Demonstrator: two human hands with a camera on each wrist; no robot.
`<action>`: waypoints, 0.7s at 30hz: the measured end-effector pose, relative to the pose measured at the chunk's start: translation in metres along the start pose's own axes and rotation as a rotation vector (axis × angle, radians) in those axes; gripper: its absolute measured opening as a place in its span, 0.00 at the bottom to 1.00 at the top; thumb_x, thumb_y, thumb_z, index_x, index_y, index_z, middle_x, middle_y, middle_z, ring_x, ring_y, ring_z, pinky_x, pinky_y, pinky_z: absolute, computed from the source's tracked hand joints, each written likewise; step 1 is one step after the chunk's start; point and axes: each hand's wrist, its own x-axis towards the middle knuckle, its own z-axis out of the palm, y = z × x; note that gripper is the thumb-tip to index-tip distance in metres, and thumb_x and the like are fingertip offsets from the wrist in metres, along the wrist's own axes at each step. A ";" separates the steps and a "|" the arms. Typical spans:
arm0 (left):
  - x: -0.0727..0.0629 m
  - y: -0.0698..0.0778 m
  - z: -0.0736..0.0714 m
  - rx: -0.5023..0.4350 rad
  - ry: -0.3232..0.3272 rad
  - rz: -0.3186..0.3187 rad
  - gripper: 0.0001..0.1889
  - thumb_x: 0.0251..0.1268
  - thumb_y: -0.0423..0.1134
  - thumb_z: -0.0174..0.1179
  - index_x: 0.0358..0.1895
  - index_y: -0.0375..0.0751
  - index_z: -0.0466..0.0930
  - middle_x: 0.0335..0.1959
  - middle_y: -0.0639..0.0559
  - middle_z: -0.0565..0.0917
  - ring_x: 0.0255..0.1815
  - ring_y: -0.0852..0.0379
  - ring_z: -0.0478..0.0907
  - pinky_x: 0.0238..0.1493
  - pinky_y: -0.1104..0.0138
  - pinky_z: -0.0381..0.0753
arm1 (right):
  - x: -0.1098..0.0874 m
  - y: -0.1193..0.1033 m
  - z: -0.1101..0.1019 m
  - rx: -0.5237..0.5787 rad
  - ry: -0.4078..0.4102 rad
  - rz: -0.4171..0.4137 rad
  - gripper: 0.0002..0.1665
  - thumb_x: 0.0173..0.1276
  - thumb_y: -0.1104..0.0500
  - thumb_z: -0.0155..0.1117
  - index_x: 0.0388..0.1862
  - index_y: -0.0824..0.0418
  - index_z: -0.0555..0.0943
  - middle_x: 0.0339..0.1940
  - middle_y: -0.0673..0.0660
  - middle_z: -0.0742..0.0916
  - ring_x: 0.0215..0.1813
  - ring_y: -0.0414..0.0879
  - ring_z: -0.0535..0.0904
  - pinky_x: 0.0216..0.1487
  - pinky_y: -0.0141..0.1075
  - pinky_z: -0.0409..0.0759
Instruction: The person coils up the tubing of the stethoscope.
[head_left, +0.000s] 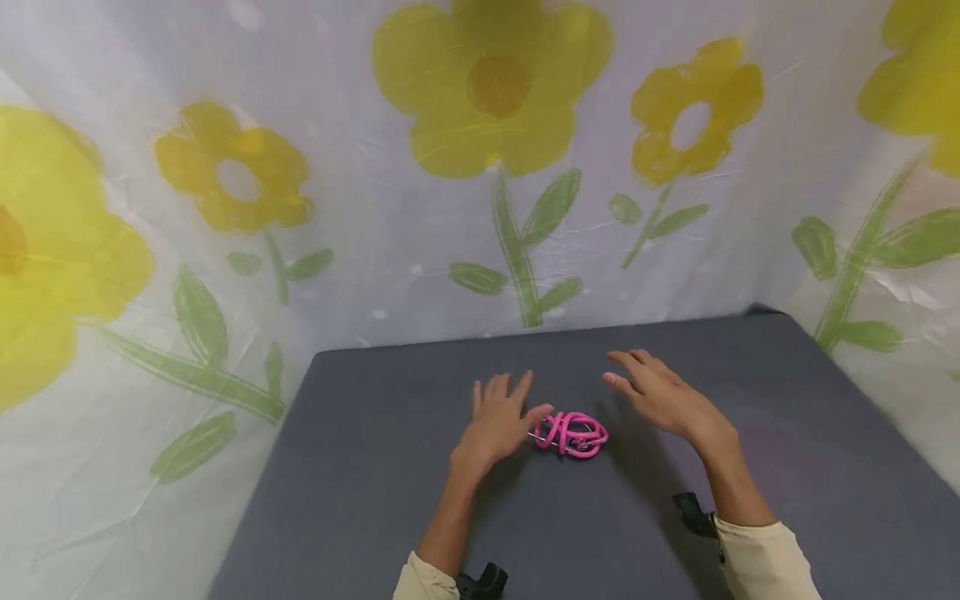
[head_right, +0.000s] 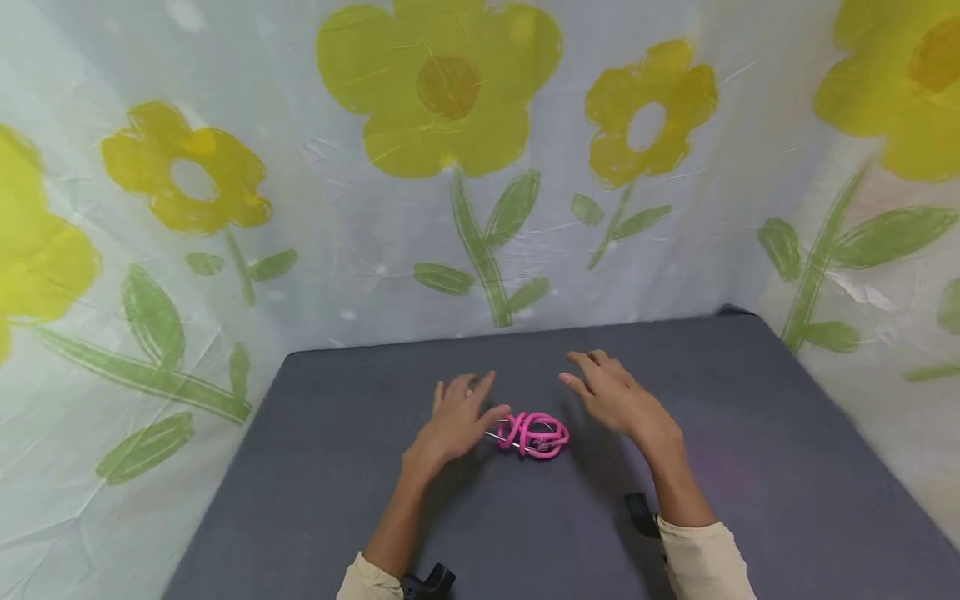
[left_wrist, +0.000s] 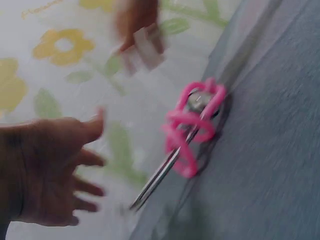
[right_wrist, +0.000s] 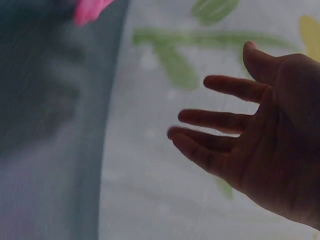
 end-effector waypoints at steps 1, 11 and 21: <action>-0.005 -0.006 -0.004 -0.016 0.072 -0.018 0.40 0.79 0.66 0.48 0.83 0.44 0.58 0.83 0.33 0.59 0.87 0.35 0.50 0.85 0.38 0.42 | -0.002 0.007 0.001 -0.005 -0.004 0.029 0.41 0.86 0.38 0.44 0.84 0.63 0.57 0.82 0.75 0.62 0.81 0.77 0.57 0.72 0.73 0.61; -0.040 -0.037 -0.028 0.094 0.191 -0.105 0.51 0.71 0.74 0.50 0.87 0.54 0.42 0.89 0.42 0.37 0.89 0.35 0.32 0.82 0.32 0.30 | -0.016 0.038 0.002 -0.081 0.050 0.080 0.53 0.80 0.31 0.49 0.89 0.49 0.36 0.86 0.75 0.37 0.83 0.81 0.29 0.76 0.77 0.36; -0.041 -0.034 -0.029 0.125 0.118 -0.076 0.50 0.72 0.73 0.49 0.87 0.54 0.41 0.89 0.44 0.36 0.89 0.36 0.33 0.82 0.32 0.33 | -0.022 0.035 0.013 -0.025 0.060 0.067 0.49 0.81 0.34 0.50 0.89 0.49 0.43 0.86 0.76 0.40 0.83 0.81 0.30 0.76 0.78 0.36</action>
